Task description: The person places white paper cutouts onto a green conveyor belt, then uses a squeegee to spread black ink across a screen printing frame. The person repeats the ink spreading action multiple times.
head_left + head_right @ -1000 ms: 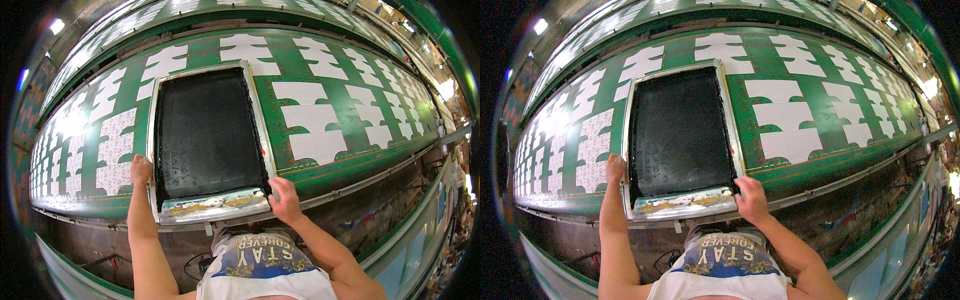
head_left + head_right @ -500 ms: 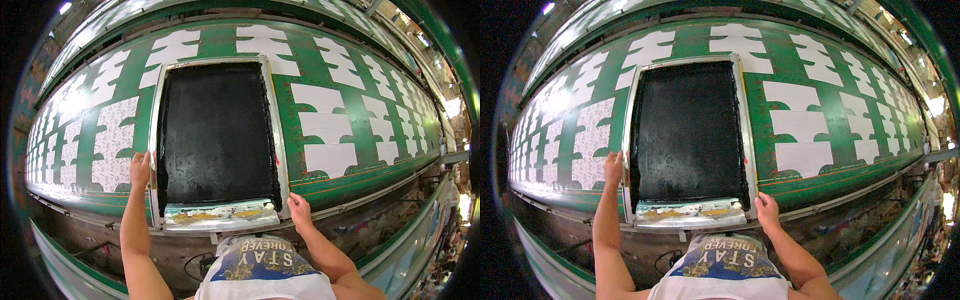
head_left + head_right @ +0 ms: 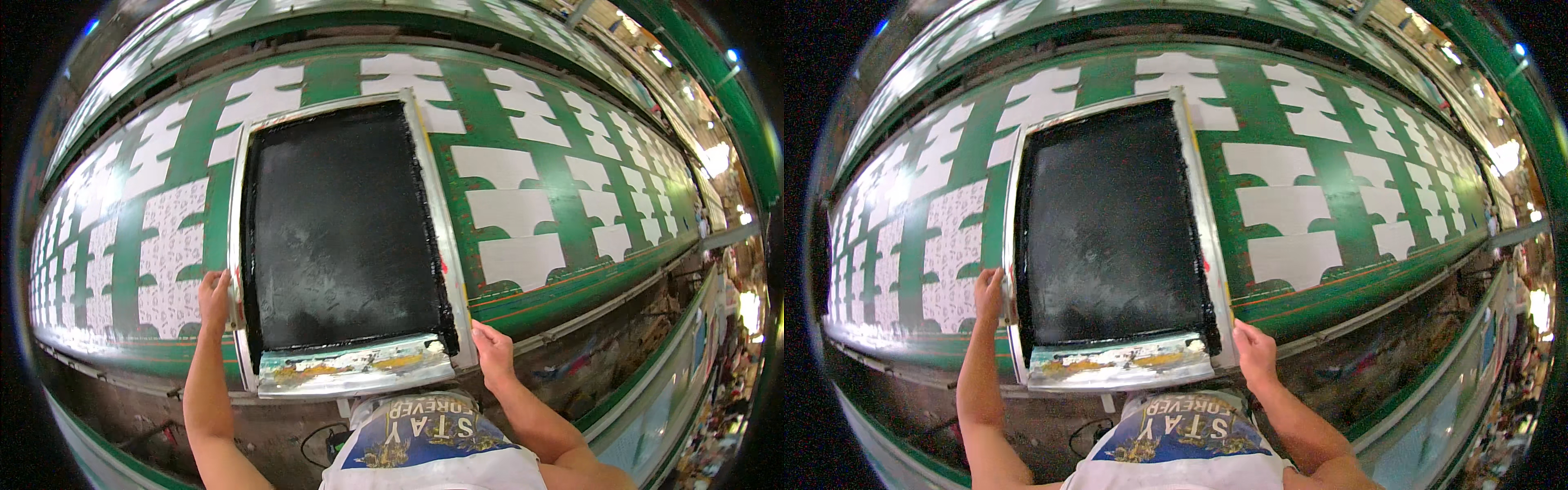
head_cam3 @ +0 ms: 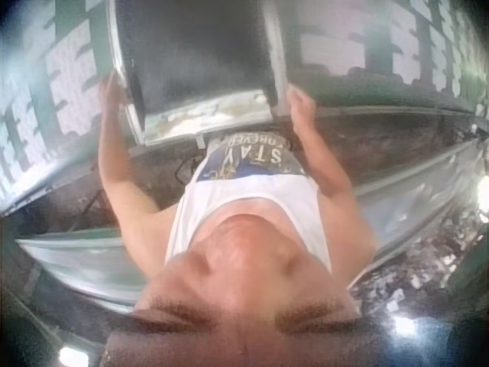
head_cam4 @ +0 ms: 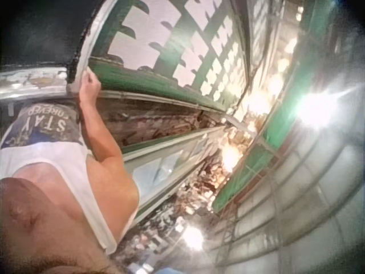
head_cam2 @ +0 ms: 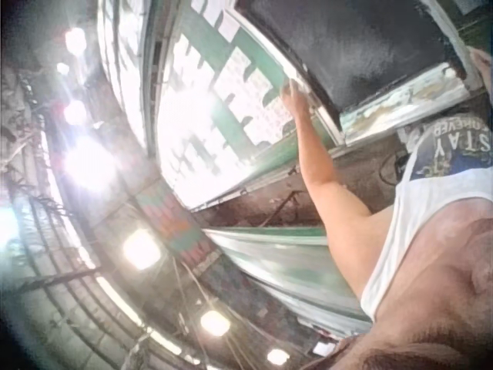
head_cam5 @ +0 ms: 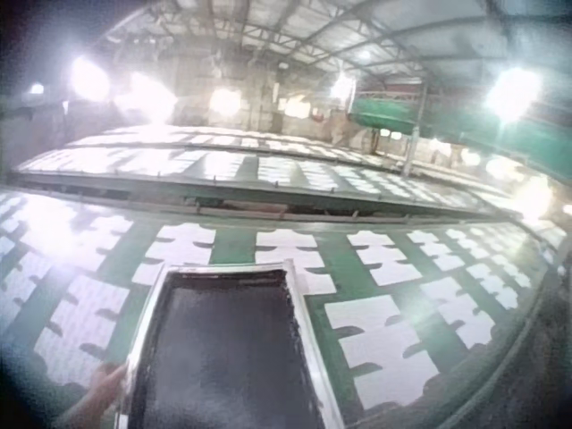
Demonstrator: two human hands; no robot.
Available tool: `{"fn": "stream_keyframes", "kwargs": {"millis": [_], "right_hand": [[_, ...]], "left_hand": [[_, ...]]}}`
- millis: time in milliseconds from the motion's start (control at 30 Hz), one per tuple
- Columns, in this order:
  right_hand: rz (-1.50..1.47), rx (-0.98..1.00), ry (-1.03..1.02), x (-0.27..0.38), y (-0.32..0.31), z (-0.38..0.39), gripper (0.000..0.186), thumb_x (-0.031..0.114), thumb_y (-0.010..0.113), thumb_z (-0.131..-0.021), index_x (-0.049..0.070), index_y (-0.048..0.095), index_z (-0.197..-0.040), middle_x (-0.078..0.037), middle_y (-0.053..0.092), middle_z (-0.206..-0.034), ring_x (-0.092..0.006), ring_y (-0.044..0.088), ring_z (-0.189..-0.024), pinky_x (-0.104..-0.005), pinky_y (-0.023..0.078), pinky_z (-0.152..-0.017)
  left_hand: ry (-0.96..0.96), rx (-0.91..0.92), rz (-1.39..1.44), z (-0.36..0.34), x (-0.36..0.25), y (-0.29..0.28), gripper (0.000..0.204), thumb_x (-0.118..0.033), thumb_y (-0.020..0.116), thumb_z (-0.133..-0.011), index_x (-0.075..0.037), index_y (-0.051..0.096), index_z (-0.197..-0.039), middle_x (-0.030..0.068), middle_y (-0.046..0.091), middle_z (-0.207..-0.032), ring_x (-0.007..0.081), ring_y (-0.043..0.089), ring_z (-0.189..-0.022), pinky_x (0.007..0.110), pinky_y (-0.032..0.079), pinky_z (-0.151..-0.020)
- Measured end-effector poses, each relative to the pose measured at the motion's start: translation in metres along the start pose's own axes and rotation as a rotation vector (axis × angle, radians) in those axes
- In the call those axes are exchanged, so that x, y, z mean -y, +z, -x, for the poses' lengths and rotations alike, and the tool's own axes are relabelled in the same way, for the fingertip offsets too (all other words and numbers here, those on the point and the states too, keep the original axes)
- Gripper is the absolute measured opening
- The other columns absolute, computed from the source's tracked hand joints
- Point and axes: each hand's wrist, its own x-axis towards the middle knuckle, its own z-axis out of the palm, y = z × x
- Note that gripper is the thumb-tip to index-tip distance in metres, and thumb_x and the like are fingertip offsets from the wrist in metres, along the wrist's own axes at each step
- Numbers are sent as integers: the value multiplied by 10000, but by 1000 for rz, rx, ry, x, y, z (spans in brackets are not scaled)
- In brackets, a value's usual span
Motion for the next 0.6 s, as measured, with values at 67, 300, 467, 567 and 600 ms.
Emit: {"fn": "stream_keyframes", "kwargs": {"millis": [67,300,467,567,600], "right_hand": [[4,17,-45,11,-4,5,373,199,740,-1086,-40,761,-1371,-93,795,-1169,-113,701,-1037,-292,553,-923],[66,-54,-131,31,-47,-21,352,207,748,-1076,-50,771,-1316,-99,807,-1085,-117,703,-949,-302,566,-857],[151,-98,-164,26,-129,-78,321,204,741,-1069,-53,769,-1258,-93,816,-1068,-131,727,-941,-324,578,-857],[161,-110,-145,14,-187,-116,338,215,751,-1052,-54,765,-1256,-93,820,-1064,-160,750,-948,-343,585,-873],[211,-128,-141,9,-206,-128,347,225,758,-1046,-53,765,-1253,-98,820,-1064,-165,751,-950,-346,586,-875]], "left_hand": [[-114,7,34,-6,-6,-2,361,-378,728,-1079,-22,764,-1037,39,669,-842,158,632,-801,344,498,-728],[-248,84,252,13,-85,19,349,-427,730,-1080,-96,719,-969,-67,458,-682,58,397,-495,284,290,-432],[-146,104,301,39,-151,100,338,-401,724,-1087,-83,705,-972,-67,493,-684,52,422,-494,276,313,-426],[-115,113,351,62,-185,160,313,-363,719,-1091,-68,710,-989,-71,501,-677,44,429,-496,277,316,-424],[-128,89,332,69,-196,183,310,-357,720,-1090,-64,713,-990,-71,506,-682,50,431,-490,279,313,-421]]}}
